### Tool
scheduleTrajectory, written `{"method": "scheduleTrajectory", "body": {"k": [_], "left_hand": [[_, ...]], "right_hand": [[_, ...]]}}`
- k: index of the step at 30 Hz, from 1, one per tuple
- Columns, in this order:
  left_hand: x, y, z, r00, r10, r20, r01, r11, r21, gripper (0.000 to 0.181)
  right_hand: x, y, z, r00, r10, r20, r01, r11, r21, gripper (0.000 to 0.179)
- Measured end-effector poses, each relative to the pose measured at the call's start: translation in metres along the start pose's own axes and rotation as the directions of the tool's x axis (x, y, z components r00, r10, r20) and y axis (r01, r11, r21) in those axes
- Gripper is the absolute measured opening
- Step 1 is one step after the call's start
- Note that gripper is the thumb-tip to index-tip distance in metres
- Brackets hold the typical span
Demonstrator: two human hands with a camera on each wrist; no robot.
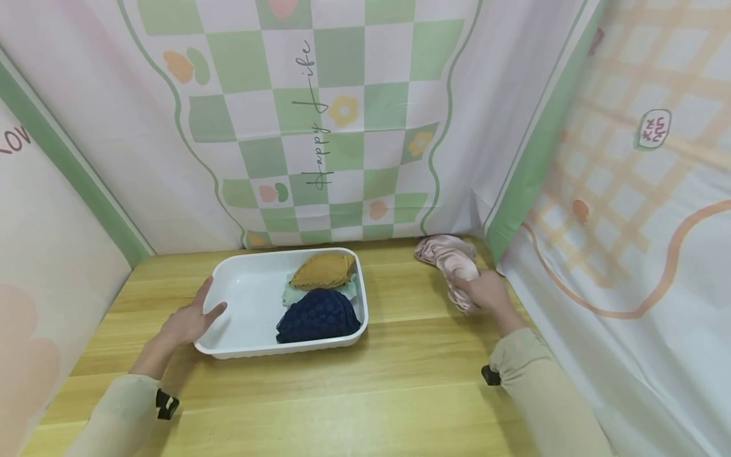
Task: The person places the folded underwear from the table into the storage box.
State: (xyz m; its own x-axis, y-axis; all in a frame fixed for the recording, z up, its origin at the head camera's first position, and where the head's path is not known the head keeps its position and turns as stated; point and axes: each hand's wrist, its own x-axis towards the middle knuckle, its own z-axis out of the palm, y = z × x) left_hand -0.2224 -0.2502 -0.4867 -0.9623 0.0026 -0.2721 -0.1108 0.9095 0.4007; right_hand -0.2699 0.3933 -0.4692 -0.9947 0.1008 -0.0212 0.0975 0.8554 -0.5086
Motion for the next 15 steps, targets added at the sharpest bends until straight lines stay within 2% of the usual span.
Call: {"method": "scheduleTrajectory", "body": {"k": [7, 15], "left_hand": [[0.002, -0.001, 0.002, 1.0, -0.019, 0.006, 0.019, 1.0, -0.01, 0.092], [-0.001, 0.002, 0.0, 1.0, -0.014, 0.003, 0.014, 1.0, 0.003, 0.091]], "right_hand": [[0.002, -0.025, -0.005, 0.999, -0.04, 0.013, 0.04, 0.999, -0.004, 0.078], [0.002, -0.052, -0.008, 0.996, -0.089, 0.031, 0.087, 0.993, 0.078, 0.075]]}}
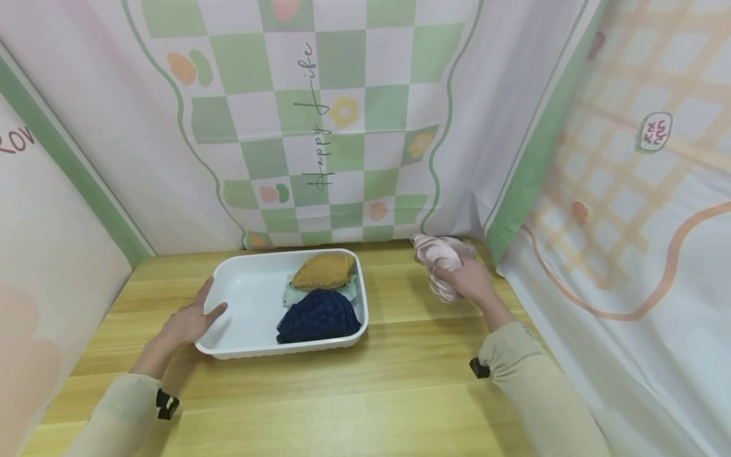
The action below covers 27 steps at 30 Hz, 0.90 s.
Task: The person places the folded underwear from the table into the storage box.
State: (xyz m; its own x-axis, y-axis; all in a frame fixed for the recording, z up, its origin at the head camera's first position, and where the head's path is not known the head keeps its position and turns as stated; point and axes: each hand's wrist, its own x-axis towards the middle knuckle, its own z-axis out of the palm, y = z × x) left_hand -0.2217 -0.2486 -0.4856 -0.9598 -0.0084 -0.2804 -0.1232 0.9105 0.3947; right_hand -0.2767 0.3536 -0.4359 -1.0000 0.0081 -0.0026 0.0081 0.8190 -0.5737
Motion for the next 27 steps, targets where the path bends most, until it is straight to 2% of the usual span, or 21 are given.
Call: {"method": "scheduleTrajectory", "body": {"k": [2, 9, 12, 16, 21, 27], "left_hand": [[-0.001, 0.001, -0.001, 1.0, 0.005, -0.006, -0.005, 1.0, 0.005, 0.091], [0.0, 0.001, -0.001, 1.0, 0.014, -0.01, -0.014, 1.0, 0.017, 0.091], [-0.001, 0.0, 0.0, 1.0, 0.016, -0.011, -0.016, 1.0, 0.017, 0.091], [-0.001, 0.0, 0.0, 1.0, 0.016, -0.015, -0.016, 1.0, 0.011, 0.091], [-0.002, 0.001, -0.001, 1.0, 0.009, -0.008, -0.009, 1.0, 0.003, 0.091], [0.0, 0.0, -0.001, 1.0, 0.004, -0.006, -0.004, 1.0, -0.001, 0.092]], "right_hand": [[0.001, -0.005, 0.001, 1.0, -0.022, -0.01, 0.022, 1.0, 0.01, 0.075], [0.004, -0.022, 0.003, 0.997, -0.072, -0.01, 0.073, 0.988, 0.139, 0.065], [0.005, -0.029, 0.004, 0.991, -0.13, -0.029, 0.133, 0.981, 0.141, 0.059], [0.006, -0.039, 0.007, 0.984, -0.169, -0.053, 0.174, 0.976, 0.129, 0.054], [0.004, -0.052, 0.011, 0.989, -0.148, -0.007, 0.147, 0.978, 0.148, 0.046], [0.002, -0.065, 0.014, 0.987, -0.155, 0.035, 0.149, 0.98, 0.131, 0.049]]}}
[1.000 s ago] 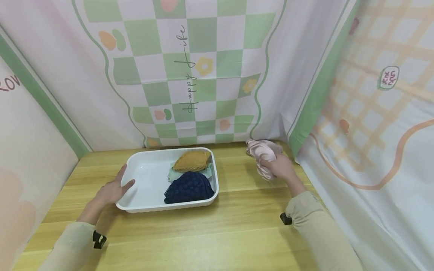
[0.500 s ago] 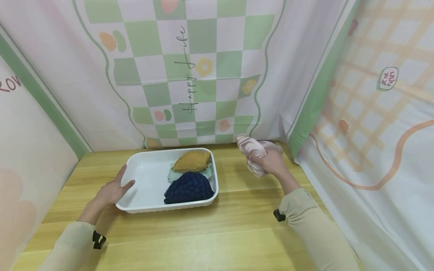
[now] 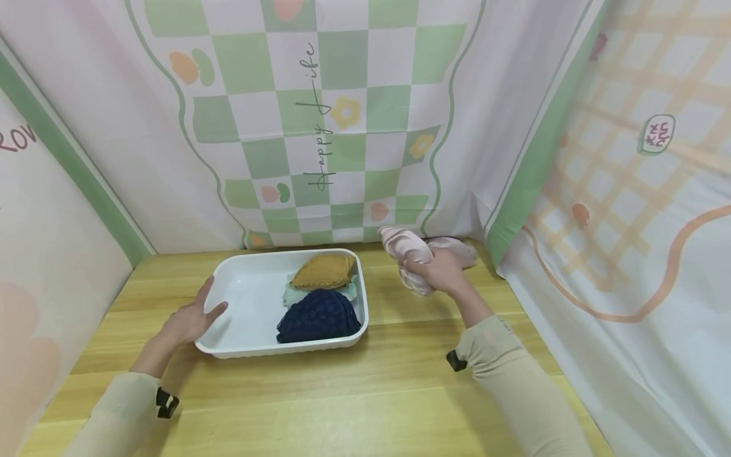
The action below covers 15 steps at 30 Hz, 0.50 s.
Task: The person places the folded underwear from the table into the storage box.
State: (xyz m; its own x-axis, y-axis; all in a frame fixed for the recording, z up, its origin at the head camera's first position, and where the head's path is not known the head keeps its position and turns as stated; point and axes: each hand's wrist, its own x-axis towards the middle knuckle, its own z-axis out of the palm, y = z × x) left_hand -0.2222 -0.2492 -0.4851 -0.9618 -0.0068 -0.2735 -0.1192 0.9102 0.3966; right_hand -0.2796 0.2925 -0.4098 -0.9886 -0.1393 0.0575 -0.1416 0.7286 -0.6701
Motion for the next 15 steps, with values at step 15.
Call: {"method": "scheduleTrajectory", "body": {"k": [15], "left_hand": [[0.001, 0.0, 0.001, 1.0, -0.001, -0.002, 0.001, 1.0, -0.002, 0.091]], "right_hand": [[0.004, -0.015, 0.006, 1.0, -0.012, 0.027, 0.011, 1.0, 0.014, 0.048]]}}
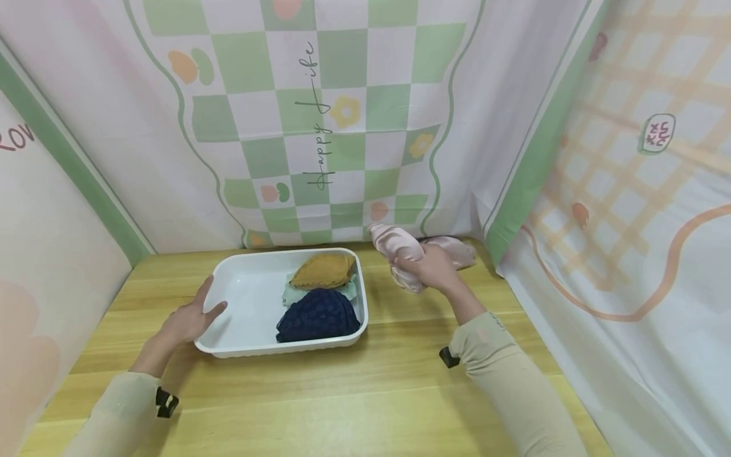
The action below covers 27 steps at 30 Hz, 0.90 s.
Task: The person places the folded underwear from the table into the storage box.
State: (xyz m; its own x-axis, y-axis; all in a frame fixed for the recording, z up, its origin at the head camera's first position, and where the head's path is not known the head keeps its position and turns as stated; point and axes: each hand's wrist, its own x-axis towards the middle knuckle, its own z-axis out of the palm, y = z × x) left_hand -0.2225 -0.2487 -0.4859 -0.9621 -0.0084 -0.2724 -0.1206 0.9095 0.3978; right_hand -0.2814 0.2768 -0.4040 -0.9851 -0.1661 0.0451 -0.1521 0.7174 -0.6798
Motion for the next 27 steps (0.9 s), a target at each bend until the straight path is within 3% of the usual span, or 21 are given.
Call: {"method": "scheduleTrajectory", "body": {"k": [13, 27], "left_hand": [[-0.001, 0.0, -0.002, 1.0, -0.004, 0.006, 0.004, 1.0, 0.001, 0.092], [0.0, 0.0, -0.001, 1.0, -0.003, 0.001, 0.003, 1.0, 0.006, 0.091]], "right_hand": [[0.004, -0.019, 0.006, 1.0, -0.015, 0.005, 0.015, 0.999, -0.033, 0.048], [0.011, -0.033, 0.012, 0.999, -0.053, 0.008, 0.052, 0.998, 0.025, 0.046]]}}
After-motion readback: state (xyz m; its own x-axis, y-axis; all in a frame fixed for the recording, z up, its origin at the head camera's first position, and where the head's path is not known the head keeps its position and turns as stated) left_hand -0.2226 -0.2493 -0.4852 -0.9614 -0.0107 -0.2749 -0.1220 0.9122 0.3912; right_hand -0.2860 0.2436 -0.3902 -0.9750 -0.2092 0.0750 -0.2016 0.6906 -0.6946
